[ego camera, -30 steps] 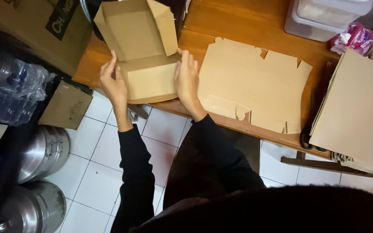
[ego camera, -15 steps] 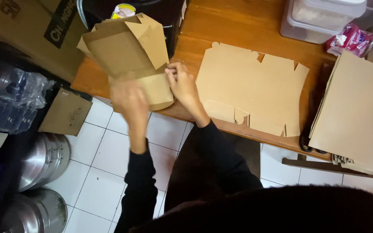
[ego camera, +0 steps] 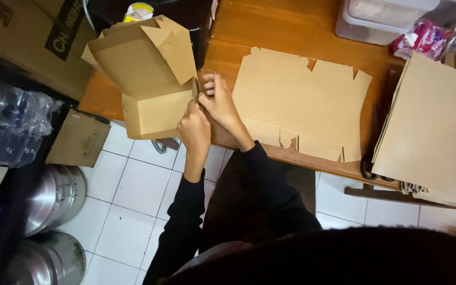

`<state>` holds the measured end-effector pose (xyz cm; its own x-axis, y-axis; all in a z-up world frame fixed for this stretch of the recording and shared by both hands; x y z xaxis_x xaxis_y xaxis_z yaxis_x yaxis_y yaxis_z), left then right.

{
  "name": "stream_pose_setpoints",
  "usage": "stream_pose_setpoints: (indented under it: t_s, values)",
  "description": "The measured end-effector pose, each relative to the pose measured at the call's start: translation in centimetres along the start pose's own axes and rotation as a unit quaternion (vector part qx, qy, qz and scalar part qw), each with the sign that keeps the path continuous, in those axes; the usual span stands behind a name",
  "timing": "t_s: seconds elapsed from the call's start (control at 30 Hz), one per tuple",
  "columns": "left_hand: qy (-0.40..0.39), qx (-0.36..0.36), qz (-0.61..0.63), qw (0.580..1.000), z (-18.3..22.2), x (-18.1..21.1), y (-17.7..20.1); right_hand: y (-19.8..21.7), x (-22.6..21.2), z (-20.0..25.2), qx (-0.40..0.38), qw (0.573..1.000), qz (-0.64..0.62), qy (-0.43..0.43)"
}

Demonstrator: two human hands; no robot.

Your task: The person folds flat cardboard pieces into rectangular boxes by hand, tucking flaps and creasing edges to form the sides. After completing one box, they place it on a stack and begin folding another piece in the same manner.

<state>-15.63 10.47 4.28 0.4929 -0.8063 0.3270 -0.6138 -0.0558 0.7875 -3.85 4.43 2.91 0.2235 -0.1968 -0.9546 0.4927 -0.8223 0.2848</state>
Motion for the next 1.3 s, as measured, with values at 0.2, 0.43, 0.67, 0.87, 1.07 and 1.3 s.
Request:
stream_pose_setpoints:
  t_s: [0.2, 0.43, 0.67, 0.87, 1.07, 1.3]
  values:
    - [-0.003, 0.047, -0.04, 0.998, -0.1, 1.2, 3.2, -0.1, -0.9, 1.1, -0.023, 0.998, -0.035, -0.05]
    - [-0.04, -0.069, -0.087, 0.993, -0.6, 0.9, 0.0, -0.7, 1.1, 0.1, -0.026, 0.996, -0.067, -0.043]
    - [-0.063, -0.138, -0.021, 0.988, 0.4, 0.5, -0.5, 0.3, 0.5, 1.6, -0.022, 0.998, -0.055, -0.03]
    - [-0.144, 0.073, -0.017, 0.987, 1.4, 4.1, 3.4, 10.5, -3.4, 8.0, 0.049, 0.992, 0.065, 0.093]
    - [-0.291, -0.104, 0.205, 0.929, 4.4, 11.2, 2.5, 17.6, -0.2, 14.2, 0.021, 0.936, 0.338, 0.099]
    - [-0.345, -0.29, 0.209, 0.868, 7.3, 11.5, -0.1, 15.6, 3.3, 16.6, 0.02, 0.844, 0.493, 0.21]
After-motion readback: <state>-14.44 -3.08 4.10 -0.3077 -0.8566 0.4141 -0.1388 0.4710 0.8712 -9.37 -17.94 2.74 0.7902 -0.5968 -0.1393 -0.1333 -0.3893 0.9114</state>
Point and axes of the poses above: each hand's wrist, its own z-axis away from the middle knuckle, its own y-axis out of the back of the hand, x = y × z, the point moved 8 cm from there along -z, towards the middle knuckle, and after that the axes turned 3 degrees about -y, right-handed, at the moved point
